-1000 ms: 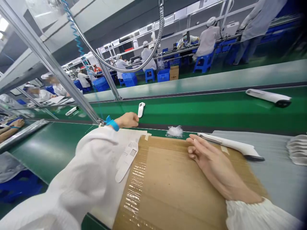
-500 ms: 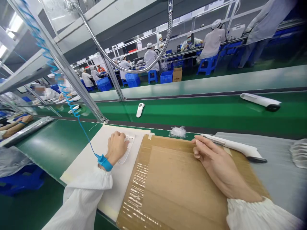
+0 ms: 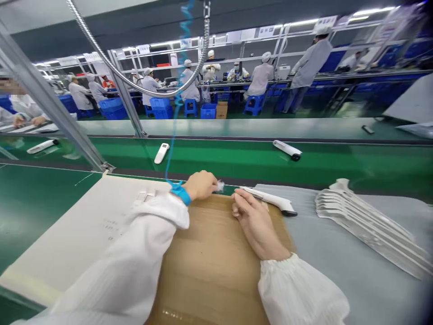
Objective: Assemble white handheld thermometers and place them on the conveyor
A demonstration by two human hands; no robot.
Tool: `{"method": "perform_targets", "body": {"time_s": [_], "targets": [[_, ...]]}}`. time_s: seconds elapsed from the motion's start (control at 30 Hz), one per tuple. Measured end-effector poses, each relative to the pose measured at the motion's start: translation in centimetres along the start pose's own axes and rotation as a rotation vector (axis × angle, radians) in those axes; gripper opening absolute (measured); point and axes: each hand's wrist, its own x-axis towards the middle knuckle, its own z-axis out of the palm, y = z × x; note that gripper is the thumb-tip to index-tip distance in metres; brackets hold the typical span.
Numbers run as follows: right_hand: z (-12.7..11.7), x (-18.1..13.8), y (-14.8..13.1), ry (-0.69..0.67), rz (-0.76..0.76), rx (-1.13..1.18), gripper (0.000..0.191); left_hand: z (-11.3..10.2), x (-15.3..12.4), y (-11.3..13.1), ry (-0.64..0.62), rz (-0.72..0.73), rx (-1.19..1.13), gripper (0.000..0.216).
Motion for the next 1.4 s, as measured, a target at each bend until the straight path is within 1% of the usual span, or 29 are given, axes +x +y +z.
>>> {"method": "perform_targets", "body": {"time_s": [0.07,0.1,0.13,0.23,0.3,0.33,0.37,0.4,0.47,0.5,0.53,0.57,0.6,0.67,0.7,0.77,0.8,0.83,0.9,0.93,0.97,1.0,1.03,1.13,1.2,1.27,1.3,1.33,1.4], "targets": [[0.1,0.0,0.1,0.002,0.001,-0.01,0.041,-0.2,-1.4,-0.2,0.063,0.022,-0.011,0.017],[0.1,0.0,0.1,-0.005,0.001,-0.021,0.041,-0.1,-2.3,-0.2,0.132,0.01,-0.025,0.019],[0.2,-0.1,0.1,-0.013,0.0,-0.033,0.041,0.2,-3.3,-0.1,0.236,-0.022,-0.069,0.019],[0.5,-0.2,0.2,-0.036,-0.016,-0.076,0.039,2.0,-6.2,0.3,0.488,-0.125,-0.233,0.016],[0.5,-0.3,0.1,-0.014,-0.096,-0.193,0.036,3.3,-7.5,0.5,0.579,-0.161,-0.289,0.015],[0.3,-0.3,0.0,0.018,-0.185,-0.315,0.031,3.8,-7.9,0.5,0.595,-0.169,-0.303,0.015],[-0.1,-0.3,-0.2,0.076,-0.308,-0.48,0.025,4.2,-8.2,0.5,0.594,-0.171,-0.315,0.016],[-0.7,-0.1,-0.4,0.163,-0.449,-0.674,0.022,4.5,-8.3,0.5,0.582,-0.171,-0.326,0.016],[-2.5,0.3,-0.9,0.379,-0.683,-1.066,0.031,4.7,-8.4,0.5,0.545,-0.166,-0.345,0.016],[-3.7,0.6,-1.2,0.477,-0.737,-1.222,0.036,4.8,-8.4,0.4,0.53,-0.164,-0.354,0.016],[-4.8,0.9,-1.4,0.548,-0.741,-1.332,0.038,4.8,-8.3,0.4,0.52,-0.164,-0.365,0.017],[-5.8,1.2,-1.6,0.583,-0.705,-1.397,0.037,4.7,-8.3,0.4,0.513,-0.162,-0.38,0.017],[-6.6,1.4,-1.8,0.582,-0.661,-1.422,0.034,4.7,-8.3,0.4,0.504,-0.154,-0.403,0.017],[-7.2,1.5,-2.2,0.513,-0.642,-1.368,0.03,4.6,-8.4,0.7,0.482,-0.13,-0.488,0.018],[-6.9,1.4,-2.4,0.448,-0.683,-1.305,0.03,4.4,-8.4,0.9,0.46,-0.123,-0.565,0.021],[-5.4,0.7,-2.5,0.242,-0.804,-1.154,0.032,3.9,-8.6,1.5,0.397,-0.139,-0.786,0.031],[-4.4,0.3,-2.3,0.116,-0.838,-1.08,0.034,3.7,-8.7,1.8,0.337,-0.162,-0.916,0.036],[-3.4,-0.2,-2.0,-0.013,-0.839,-1.019,0.037,3.4,-8.8,2.1,0.247,-0.189,-1.041,0.04],[-1.7,-1.1,-1.2,-0.244,-0.767,-0.943,0.042,3.0,-9.0,2.5,-0.005,-0.243,-1.232,0.046],[-1.2,-1.4,-0.7,-0.324,-0.723,-0.926,0.045,2.9,-9.0,2.6,-0.118,-0.267,-1.295,0.045],[-0.9,-1.6,-0.3,-0.374,-0.69,-0.92,0.047,2.9,-9.0,2.7,-0.196,-0.292,-1.343,0.042],[-0.8,-1.6,-0.1,-0.392,-0.668,-0.921,0.049,3.0,-9.0,2.7,-0.228,-0.312,-1.374,0.038],[-0.8,-1.6,0.0,-0.378,-0.657,-0.925,0.049,3.1,-8.9,2.7,-0.223,-0.323,-1.389,0.036],[-1.2,-1.3,-0.3,-0.22,-0.661,-0.921,0.038,3.4,-8.9,2.6,-0.151,-0.294,-1.323,0.033],[-1.4,-1.0,-0.7,-0.178,-0.69,-0.946,0.027,3.6,-9.0,2.7,-0.06,-0.192,-1.14,0.032],[-1.5,-0.8,-0.9,-0.205,-0.753,-1.046,0.018,3.7,-9.3,2.9,0.053,-0.072,-0.884,0.032],[-1.6,-0.7,-0.9,-0.209,-0.794,-1.118,0.013,3.7,-9.5,3.1,0.087,-0.031,-0.768,0.032],[-1.7,-0.6,-0.8,-0.194,-0.835,-1.195,0.01,3.7,-9.6,3.1,0.102,-0.012,-0.679,0.032],[-1.8,-0.5,-0.4,-0.132,-0.893,-1.327,0.011,3.7,-9.6,3.1,0.106,-0.031,-0.577,0.032]]}}
